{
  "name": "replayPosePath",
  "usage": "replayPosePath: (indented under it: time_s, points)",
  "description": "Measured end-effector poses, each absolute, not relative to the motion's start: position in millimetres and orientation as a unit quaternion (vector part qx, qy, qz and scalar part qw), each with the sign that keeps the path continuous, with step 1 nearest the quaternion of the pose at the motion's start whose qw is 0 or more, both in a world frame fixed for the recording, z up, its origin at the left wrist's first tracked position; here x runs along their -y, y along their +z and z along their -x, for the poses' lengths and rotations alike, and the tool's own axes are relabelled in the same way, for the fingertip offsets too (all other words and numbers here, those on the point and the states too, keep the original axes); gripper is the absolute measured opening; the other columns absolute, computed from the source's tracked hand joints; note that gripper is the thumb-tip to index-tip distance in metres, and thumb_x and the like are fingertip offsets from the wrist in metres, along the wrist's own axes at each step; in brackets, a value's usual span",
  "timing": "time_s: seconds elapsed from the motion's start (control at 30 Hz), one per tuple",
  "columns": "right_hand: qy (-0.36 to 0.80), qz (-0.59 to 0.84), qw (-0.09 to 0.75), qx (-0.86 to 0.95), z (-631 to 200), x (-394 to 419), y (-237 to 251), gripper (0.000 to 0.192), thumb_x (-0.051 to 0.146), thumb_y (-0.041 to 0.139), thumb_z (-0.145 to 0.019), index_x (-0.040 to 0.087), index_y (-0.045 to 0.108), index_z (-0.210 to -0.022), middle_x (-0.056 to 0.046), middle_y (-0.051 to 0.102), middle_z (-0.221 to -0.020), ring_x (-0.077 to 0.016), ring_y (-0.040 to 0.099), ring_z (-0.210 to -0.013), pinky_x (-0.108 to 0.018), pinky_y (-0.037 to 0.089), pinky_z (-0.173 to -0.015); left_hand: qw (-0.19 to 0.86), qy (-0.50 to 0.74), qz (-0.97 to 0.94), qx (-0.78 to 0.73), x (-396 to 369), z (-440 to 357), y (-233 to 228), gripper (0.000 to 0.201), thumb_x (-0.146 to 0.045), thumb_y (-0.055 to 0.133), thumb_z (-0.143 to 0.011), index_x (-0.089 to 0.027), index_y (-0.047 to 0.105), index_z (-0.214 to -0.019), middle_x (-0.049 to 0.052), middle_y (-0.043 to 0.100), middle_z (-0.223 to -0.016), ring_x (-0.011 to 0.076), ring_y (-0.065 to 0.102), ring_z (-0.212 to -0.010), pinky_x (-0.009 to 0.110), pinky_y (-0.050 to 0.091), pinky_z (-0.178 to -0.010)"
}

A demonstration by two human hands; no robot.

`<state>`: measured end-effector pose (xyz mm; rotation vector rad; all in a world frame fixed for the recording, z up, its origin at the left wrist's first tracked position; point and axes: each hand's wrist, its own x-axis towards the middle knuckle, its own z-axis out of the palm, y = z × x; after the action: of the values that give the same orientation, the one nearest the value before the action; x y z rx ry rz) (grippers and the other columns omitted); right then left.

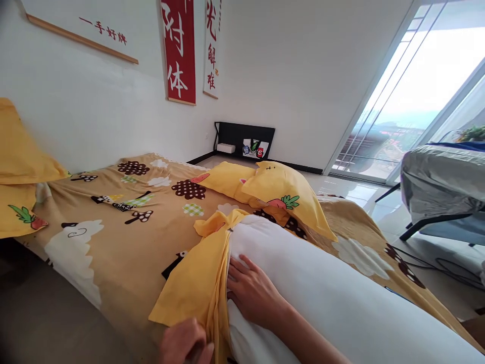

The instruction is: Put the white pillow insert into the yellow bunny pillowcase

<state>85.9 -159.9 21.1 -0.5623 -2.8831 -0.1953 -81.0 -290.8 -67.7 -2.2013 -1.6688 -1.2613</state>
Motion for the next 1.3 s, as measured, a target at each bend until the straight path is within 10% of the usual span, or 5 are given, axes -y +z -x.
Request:
replayPosePath:
  time_s: [0.17, 0.33, 0.7, 1.03, 1.3]
  points:
    - [-0.209, 0.233, 0.175, 0.934, -109.9, 173.5, 6.5, 0.04, 0.03, 0.046, -0.094, 0.022, 0.055, -0.132, -0.006, 0.049, -0.14, -0.0235, 0.044, -0.132, -0.042, 0.033, -0.112, 0.098, -0.433, 0.669, 0.597, 249.0, 73.1, -42.7, 0.022, -0.037, 0.046, -0.093, -0.017, 0.055, -0.089, 0.008, 0.062, -0.077, 0.0221, 0.06, -0.07, 0.032, 0.045, -0.061]
    - [-0.102, 0.367, 0.081, 0.921, -137.9, 171.1, 13.9, 0.07, 0.057, 0.052, -0.087, 0.019, 0.041, -0.145, -0.011, 0.039, -0.145, -0.0325, 0.04, -0.135, -0.056, 0.036, -0.107, 0.121, -0.426, 0.69, 0.573, 227.7, 72.2, -51.4, 0.024, -0.017, 0.038, -0.094, -0.02, 0.046, -0.072, 0.003, 0.057, -0.067, 0.0174, 0.054, -0.062, 0.028, 0.036, -0.057]
    - [0.021, 0.387, 0.028, 0.922, -121.5, 164.5, 19.3, 0.06, 0.02, 0.048, -0.083, 0.028, 0.045, -0.142, -0.007, 0.037, -0.147, -0.0235, 0.028, -0.143, -0.052, 0.025, -0.116, 0.005, -0.43, 0.768, 0.474, 218.1, 9.5, -23.2, 0.015, -0.02, 0.044, -0.09, -0.019, 0.048, -0.075, 0.005, 0.059, -0.075, 0.0192, 0.053, -0.07, 0.033, 0.038, -0.064]
    - [-0.101, 0.316, 0.134, 0.934, -133.2, 166.0, -0.5, 0.063, 0.048, 0.042, -0.094, 0.019, 0.032, -0.149, -0.01, 0.038, -0.147, -0.0255, 0.037, -0.138, -0.048, 0.034, -0.108, -0.166, -0.431, 0.544, 0.7, 274.5, 160.7, -53.9, 0.049, -0.057, 0.034, -0.092, -0.021, 0.05, -0.065, 0.002, 0.054, -0.06, 0.0159, 0.053, -0.059, 0.026, 0.036, -0.058]
    - [-0.098, 0.343, 0.229, 0.906, -112.8, 220.7, -1.3, 0.026, 0.032, 0.044, -0.094, 0.019, 0.055, -0.075, -0.003, 0.059, -0.075, -0.0133, 0.055, -0.068, -0.027, 0.039, -0.067, -0.324, -0.404, 0.539, 0.664, 218.7, 201.0, -37.3, 0.054, -0.066, 0.041, -0.084, -0.016, 0.061, -0.076, 0.005, 0.063, -0.076, 0.0207, 0.055, -0.076, 0.027, 0.039, -0.067]
